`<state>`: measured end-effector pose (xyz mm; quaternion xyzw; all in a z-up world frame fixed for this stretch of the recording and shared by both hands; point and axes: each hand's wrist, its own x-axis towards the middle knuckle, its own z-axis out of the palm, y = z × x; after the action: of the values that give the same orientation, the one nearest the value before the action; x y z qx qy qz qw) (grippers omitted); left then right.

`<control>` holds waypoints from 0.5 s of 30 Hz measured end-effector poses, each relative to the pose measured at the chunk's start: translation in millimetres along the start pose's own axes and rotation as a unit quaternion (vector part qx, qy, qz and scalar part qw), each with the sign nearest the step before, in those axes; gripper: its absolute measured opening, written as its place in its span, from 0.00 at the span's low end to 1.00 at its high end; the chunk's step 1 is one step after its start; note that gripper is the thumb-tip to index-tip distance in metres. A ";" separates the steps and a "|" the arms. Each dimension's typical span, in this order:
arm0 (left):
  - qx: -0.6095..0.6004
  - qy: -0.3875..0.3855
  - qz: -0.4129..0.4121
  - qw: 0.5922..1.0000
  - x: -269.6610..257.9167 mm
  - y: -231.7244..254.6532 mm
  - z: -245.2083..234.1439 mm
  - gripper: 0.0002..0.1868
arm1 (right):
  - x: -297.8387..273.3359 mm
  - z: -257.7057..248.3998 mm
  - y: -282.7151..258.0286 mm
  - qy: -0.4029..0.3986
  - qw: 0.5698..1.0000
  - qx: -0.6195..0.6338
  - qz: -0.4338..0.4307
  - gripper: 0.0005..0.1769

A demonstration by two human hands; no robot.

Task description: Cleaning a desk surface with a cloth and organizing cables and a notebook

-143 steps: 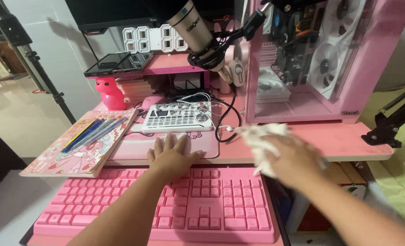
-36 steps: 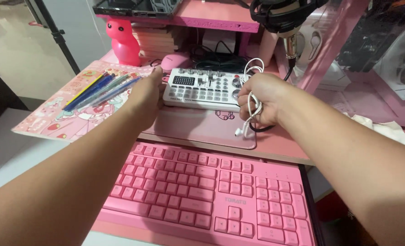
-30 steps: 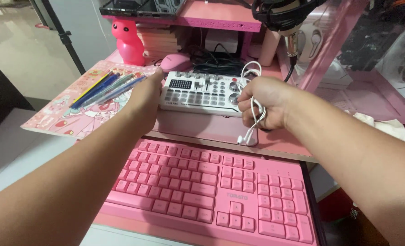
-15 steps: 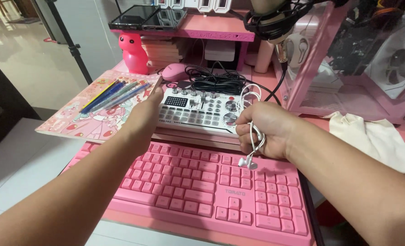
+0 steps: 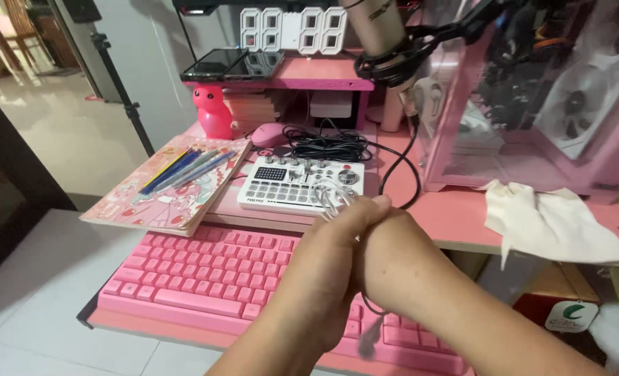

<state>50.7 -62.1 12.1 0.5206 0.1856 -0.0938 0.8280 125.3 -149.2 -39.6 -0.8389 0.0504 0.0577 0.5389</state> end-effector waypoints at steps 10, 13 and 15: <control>-0.114 -0.114 0.120 0.980 39.3 -6.8 -10.4 0.15 | -75.0 -34.2 -10.0 -0.107 0.956 0.273 0.000 0.17; -0.212 -0.101 0.138 0.962 25.5 15.1 -12.2 0.15 | -77.6 -44.9 6.1 -0.151 0.918 0.368 0.007 0.15; -0.218 -0.081 0.140 0.962 15.2 28.3 -9.4 0.12 | -78.1 -53.9 10.3 -0.178 0.888 0.424 0.007 0.12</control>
<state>72.5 -40.6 25.7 0.3388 0.0585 0.0240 0.9387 48.9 -200.8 -14.8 -0.5063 -0.0205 0.1827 0.8425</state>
